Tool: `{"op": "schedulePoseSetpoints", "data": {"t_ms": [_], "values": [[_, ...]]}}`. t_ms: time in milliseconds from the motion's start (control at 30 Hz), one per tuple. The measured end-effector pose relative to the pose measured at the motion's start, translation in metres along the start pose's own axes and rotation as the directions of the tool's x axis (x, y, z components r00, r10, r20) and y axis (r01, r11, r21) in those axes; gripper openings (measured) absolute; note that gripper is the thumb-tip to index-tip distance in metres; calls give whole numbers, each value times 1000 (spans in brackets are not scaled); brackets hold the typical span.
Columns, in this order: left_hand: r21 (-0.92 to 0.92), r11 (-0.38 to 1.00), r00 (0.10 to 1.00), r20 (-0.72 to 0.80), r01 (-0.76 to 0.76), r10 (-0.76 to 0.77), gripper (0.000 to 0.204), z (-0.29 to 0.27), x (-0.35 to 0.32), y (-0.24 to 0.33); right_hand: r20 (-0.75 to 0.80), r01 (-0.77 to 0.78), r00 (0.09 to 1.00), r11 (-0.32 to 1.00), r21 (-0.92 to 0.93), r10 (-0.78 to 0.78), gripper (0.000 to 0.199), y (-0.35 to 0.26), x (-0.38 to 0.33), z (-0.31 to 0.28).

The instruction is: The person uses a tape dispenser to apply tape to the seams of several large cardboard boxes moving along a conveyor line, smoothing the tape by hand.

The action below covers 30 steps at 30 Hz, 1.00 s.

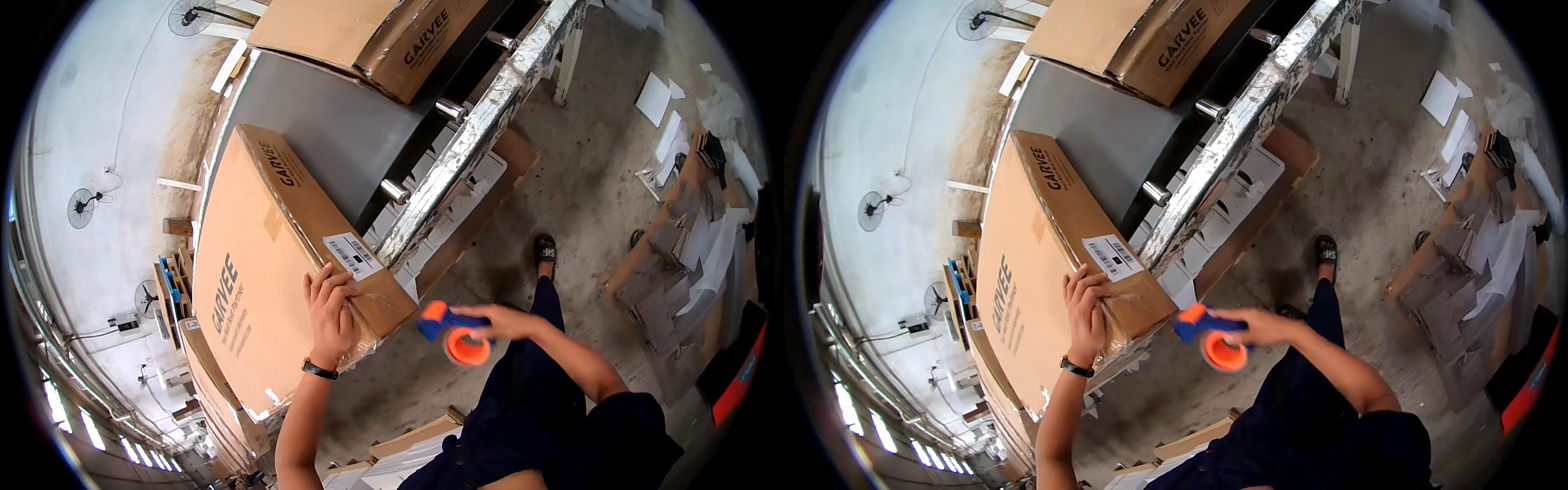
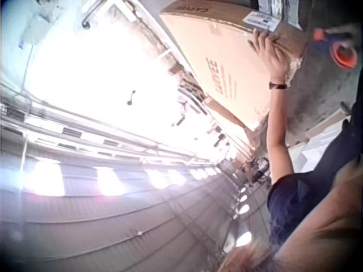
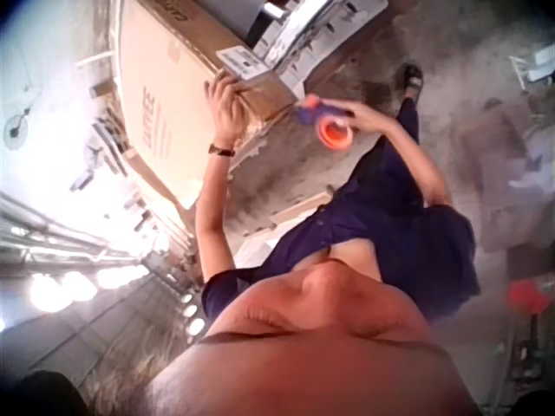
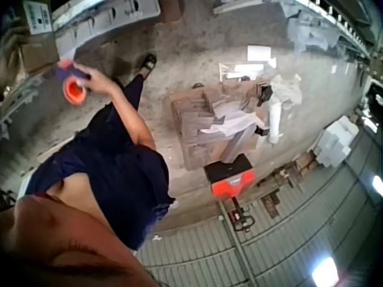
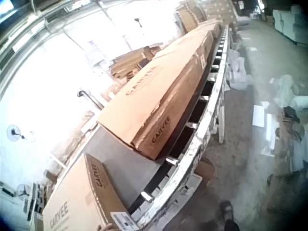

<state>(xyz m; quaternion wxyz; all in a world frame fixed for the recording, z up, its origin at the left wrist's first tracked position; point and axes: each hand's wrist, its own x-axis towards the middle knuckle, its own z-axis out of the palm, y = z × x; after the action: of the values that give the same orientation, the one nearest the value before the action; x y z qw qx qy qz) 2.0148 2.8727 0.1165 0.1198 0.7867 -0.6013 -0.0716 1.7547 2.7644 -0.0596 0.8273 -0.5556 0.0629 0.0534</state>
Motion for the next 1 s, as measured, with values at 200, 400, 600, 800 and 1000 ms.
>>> {"op": "schedulePoseSetpoints", "data": {"t_ms": [200, 400, 600, 800, 1000], "values": [[-7, 999, 999, 8, -31, 31, 23, 4, 4, 7, 17, -17, 1000, 980, -200, 21, 62, 8, 14, 20], [7, 1000, 1000, -10, -20, 20, 23, 1, 2, 1, 11, -248, 963, 896, -370, 271, 57, -53, 45, -1], [-34, 998, 997, -57, -44, 42, 23, 6, 6, -8, 103, -99, 953, 617, -781, 283, 57, -19, 129, 75], [-31, 999, 998, -63, 8, -9, 14, -6, 1, 2, 338, -128, 886, 867, -481, 318, 60, 46, -9, -34], [165, 983, 994, 58, 78, -88, 29, -2, -16, 23, -299, -232, 797, 723, 650, 525, 60, -42, -139, -92]]}}
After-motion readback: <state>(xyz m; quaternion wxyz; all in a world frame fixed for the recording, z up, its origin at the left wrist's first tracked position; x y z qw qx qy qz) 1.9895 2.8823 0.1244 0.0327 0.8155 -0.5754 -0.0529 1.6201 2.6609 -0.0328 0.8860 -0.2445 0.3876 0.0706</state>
